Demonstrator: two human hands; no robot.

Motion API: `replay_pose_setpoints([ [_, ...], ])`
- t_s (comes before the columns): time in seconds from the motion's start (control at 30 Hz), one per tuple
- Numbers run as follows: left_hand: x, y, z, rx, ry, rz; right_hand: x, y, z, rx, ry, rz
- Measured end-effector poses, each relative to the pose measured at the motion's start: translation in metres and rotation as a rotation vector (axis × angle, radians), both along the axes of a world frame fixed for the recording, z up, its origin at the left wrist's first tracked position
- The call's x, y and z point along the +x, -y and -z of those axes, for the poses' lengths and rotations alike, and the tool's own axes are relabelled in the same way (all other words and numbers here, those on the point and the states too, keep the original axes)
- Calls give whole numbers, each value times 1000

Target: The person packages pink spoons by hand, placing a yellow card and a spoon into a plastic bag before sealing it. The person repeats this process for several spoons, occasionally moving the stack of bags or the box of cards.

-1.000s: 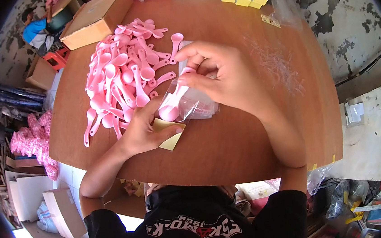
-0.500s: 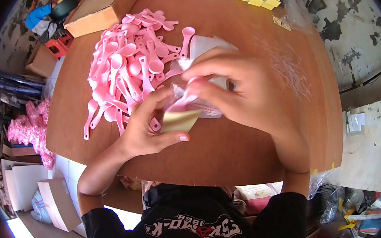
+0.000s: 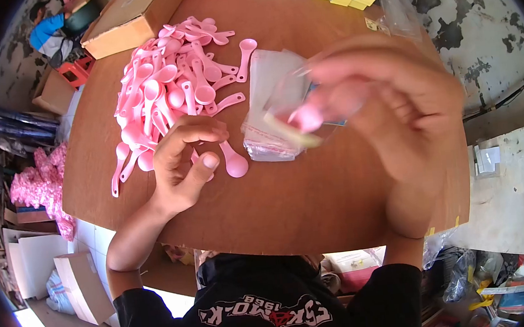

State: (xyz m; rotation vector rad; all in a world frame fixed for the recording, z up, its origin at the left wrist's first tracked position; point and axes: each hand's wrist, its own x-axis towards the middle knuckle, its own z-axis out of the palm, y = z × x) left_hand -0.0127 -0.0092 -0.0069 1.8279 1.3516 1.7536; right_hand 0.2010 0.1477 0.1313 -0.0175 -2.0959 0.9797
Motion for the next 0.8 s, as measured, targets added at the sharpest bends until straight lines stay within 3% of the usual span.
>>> replay_pose_setpoints([
  [0.03, 2, 1, -1, 0, -3, 4, -1, 4, -1, -141, 127, -134],
  [0.1, 8, 7, -3, -189, 488, 304, -10, 11, 6, -295, 282, -356],
  [0.27, 7, 2, 6, -128, 620, 590, -40, 13, 53, -410, 353, -448],
  [0.37, 13, 3, -9, -362, 557, 294, -49, 9, 58, -211, 404, -322],
  [0.53, 14, 1, -2, -417, 534, 227, -54, 11, 69, 181, 350, -55],
  [0.8, 20, 7, -7, -376, -4, 13, -52, 19, 74, 584, 314, 84],
])
